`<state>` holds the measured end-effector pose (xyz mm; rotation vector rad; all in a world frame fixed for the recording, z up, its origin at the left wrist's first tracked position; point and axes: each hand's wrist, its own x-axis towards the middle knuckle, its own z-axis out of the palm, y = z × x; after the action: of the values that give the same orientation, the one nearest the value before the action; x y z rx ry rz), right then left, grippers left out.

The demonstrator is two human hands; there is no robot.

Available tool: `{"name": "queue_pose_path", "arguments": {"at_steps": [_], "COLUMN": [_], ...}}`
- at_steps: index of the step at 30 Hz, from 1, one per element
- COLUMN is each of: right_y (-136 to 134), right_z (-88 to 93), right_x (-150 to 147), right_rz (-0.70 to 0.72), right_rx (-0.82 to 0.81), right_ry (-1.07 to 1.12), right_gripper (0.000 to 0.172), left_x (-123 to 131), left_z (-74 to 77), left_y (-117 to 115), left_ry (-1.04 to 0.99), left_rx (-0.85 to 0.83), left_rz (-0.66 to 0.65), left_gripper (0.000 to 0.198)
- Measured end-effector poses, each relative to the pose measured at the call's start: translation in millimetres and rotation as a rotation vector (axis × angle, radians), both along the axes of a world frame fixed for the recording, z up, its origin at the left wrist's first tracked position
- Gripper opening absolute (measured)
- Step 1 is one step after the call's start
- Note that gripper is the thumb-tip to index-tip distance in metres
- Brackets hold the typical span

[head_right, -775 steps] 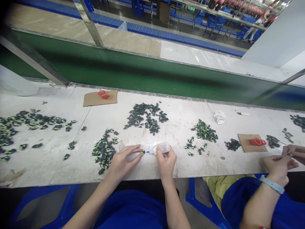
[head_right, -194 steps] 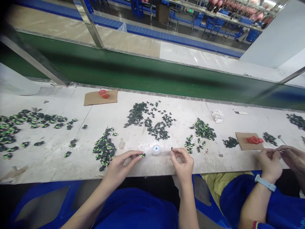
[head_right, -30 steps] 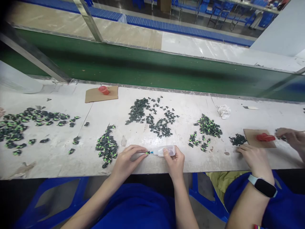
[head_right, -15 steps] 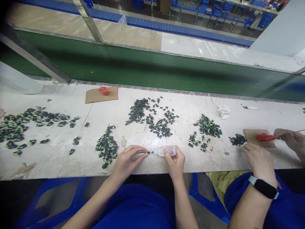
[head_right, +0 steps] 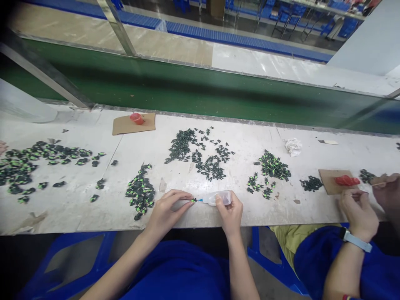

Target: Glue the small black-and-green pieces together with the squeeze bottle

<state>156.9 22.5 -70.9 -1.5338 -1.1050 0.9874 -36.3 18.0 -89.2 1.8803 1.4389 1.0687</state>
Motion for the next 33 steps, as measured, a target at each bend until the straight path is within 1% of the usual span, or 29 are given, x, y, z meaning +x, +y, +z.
{"name": "queue_pose_path", "arguments": {"at_steps": [4,6,9,13,15,18,19,22,24,28,30,33], "right_y": [-3.3,-3.4,-0.3,6.5,9.3,15.0,18.5,36.5,52.1,75.7,79.3,76.4], "right_z": [-5.0,-4.9,-2.4,-0.8,1.6,12.0,16.6,26.9,27.3,16.5,10.5,3.6], "right_x": [8.0,7.1,-4.6,-20.6,-17.1,5.9,15.9,39.9,45.8,41.1,38.5,37.7], "right_rz": [-0.026,0.011,0.138,0.302,0.384,0.513,0.522,0.398,0.411,0.499,0.495,0.458], "right_rx": [0.103,0.135,0.159,0.123,0.113,0.146,0.176,0.288,0.310,0.232,0.208,0.220], "right_ry": [0.095,0.123,0.107,-0.010,-0.096,-0.272,-0.347,-0.607,-0.736,-0.900,-0.951,-1.002], "right_gripper": [0.022,0.026,0.033,0.033,0.032,0.035,0.036,0.027,0.027,0.023,0.020,0.019], "left_x": [-0.1,-0.1,-1.0,-7.5,-14.3,-26.1,-29.4,-34.9,-34.7,-29.6,-27.0,-23.6], "left_z": [-1.8,-3.1,-4.1,-2.9,-1.4,2.2,4.0,10.8,15.4,20.9,21.8,23.4], "left_y": [3.5,5.5,6.9,4.5,2.1,-1.8,-3.1,-6.3,-7.7,-9.7,-10.9,-13.2], "left_ry": [0.049,0.073,0.095,0.077,0.050,0.004,-0.007,-0.038,-0.064,-0.115,-0.134,-0.152], "left_rx": [0.068,0.094,0.101,0.081,0.058,0.025,0.015,-0.009,-0.025,-0.040,-0.046,-0.064], "left_rz": [-0.042,-0.043,-0.047,-0.070,-0.071,-0.030,-0.006,0.038,0.034,0.009,0.001,0.003], "left_gripper": [0.013,0.011,0.008,0.013,0.013,0.013,0.013,0.012,0.011,0.010,0.010,0.010]}}
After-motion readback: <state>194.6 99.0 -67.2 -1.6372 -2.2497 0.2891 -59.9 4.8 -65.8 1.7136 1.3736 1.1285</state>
